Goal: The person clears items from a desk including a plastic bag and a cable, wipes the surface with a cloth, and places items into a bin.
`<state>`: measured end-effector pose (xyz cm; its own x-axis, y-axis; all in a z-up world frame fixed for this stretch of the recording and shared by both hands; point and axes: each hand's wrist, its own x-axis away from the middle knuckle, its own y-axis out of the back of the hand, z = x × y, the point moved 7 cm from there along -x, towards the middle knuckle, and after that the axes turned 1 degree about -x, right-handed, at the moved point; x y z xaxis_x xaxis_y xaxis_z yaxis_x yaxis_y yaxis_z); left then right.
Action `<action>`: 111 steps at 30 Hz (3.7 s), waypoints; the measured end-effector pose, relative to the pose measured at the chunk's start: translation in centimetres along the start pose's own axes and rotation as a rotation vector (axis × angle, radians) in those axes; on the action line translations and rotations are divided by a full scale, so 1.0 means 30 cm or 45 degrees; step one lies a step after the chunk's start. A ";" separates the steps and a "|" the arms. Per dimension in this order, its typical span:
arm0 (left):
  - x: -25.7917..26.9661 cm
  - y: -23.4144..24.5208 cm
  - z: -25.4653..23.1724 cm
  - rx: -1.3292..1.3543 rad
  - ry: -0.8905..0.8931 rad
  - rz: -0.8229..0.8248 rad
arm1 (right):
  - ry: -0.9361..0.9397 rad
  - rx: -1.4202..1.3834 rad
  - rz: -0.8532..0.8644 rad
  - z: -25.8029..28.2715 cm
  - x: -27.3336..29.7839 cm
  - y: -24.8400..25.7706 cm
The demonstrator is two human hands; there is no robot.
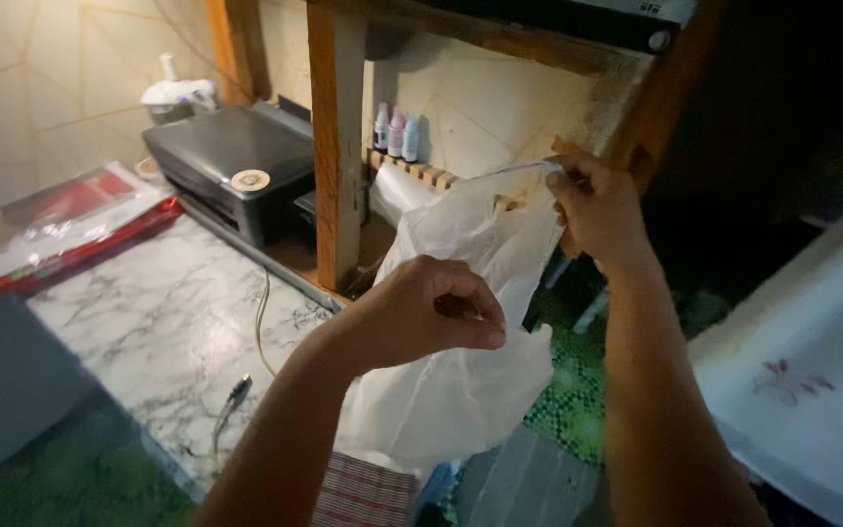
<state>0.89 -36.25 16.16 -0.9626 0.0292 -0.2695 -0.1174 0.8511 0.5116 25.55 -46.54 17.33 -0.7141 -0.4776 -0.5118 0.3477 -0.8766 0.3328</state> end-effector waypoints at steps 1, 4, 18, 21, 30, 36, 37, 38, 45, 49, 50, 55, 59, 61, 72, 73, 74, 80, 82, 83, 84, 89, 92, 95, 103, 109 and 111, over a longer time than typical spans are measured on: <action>-0.015 -0.009 -0.013 -0.028 -0.018 -0.041 | 0.014 -0.010 0.021 0.004 -0.005 -0.004; -0.058 -0.041 -0.031 -0.008 0.061 -0.129 | 0.025 0.087 0.118 0.027 -0.031 0.007; -0.153 -0.073 -0.112 0.120 0.170 -0.246 | 0.111 0.163 -0.134 -0.019 -0.193 0.137; -0.173 -0.089 -0.096 0.159 0.166 -0.217 | 0.070 -0.020 -0.136 -0.072 -0.211 0.187; -0.317 -0.106 -0.109 0.211 0.094 -0.208 | 0.227 0.258 -0.408 -0.136 -0.293 0.318; -0.453 -0.121 -0.075 0.217 0.095 -0.244 | 0.128 0.087 -0.368 -0.177 -0.403 0.342; -0.475 -0.135 -0.067 0.259 0.062 -0.231 | 0.127 0.088 -0.354 -0.195 -0.429 0.339; -0.499 -0.147 -0.049 0.265 0.069 -0.241 | 0.177 -0.016 -0.345 -0.207 -0.460 0.337; -0.658 -0.242 0.006 0.336 -0.020 -0.084 | 0.179 0.162 -0.338 -0.315 -0.624 0.322; -0.717 -0.286 0.014 0.418 -0.070 0.005 | 0.369 0.306 -0.390 -0.313 -0.656 0.333; -0.722 -0.295 0.018 0.419 -0.068 0.003 | 0.392 0.406 -0.437 -0.312 -0.655 0.338; -0.736 -0.331 0.030 0.323 -0.091 0.182 | 0.407 0.594 -0.505 -0.352 -0.644 0.313; -0.731 -0.336 0.056 0.256 -0.115 0.255 | 0.389 0.513 -0.445 -0.420 -0.657 0.291; -0.704 -0.336 0.095 0.396 -0.043 0.343 | 0.399 0.509 -0.451 -0.446 -0.659 0.295; -0.613 -0.385 0.825 0.490 0.985 -0.648 | -0.269 0.555 -0.077 -0.723 -0.506 0.342; -0.584 -0.450 0.876 0.516 1.206 -0.624 | -0.274 0.560 -0.079 -0.746 -0.512 0.348; -0.583 -0.495 0.899 0.519 1.207 -0.617 | -0.346 0.499 0.074 -0.782 -0.516 0.330; -0.606 -0.825 1.058 1.357 1.161 -0.381 | -0.619 0.458 0.345 -0.755 -0.459 0.411; -0.651 -0.901 1.081 1.451 1.111 -0.206 | -0.639 0.508 0.377 -0.728 -0.458 0.441; -0.677 -0.927 1.089 1.451 1.109 -0.198 | -0.627 0.484 0.359 -0.725 -0.464 0.458; -0.701 -0.956 1.093 1.411 1.154 -0.150 | -0.615 0.459 0.342 -0.734 -0.471 0.479; -0.729 -0.998 1.068 1.302 1.095 -0.018 | -0.711 0.847 0.210 -0.997 -0.465 0.492; -0.715 -0.980 1.054 1.249 1.036 0.024 | -0.839 1.067 0.477 -1.284 -0.403 0.435; -0.691 -0.967 1.069 1.128 1.069 0.094 | -0.783 0.964 0.410 -1.502 -0.359 0.388; -0.719 -0.917 1.062 1.126 1.162 -0.079 | -0.591 0.626 0.321 -1.349 -0.388 0.367; -0.786 -0.765 0.940 1.346 0.785 -0.433 | -0.435 0.382 0.310 -1.065 -0.456 0.375; -0.791 -0.674 0.864 1.224 0.727 -0.482 | -0.380 0.299 0.337 -1.021 -0.454 0.350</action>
<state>32.42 -40.57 -8.94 -0.9044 -0.3409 0.2565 -0.4214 0.8075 -0.4128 57.53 -51.06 3.53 -0.7751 -0.6148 -0.1460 0.4190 -0.6730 0.6095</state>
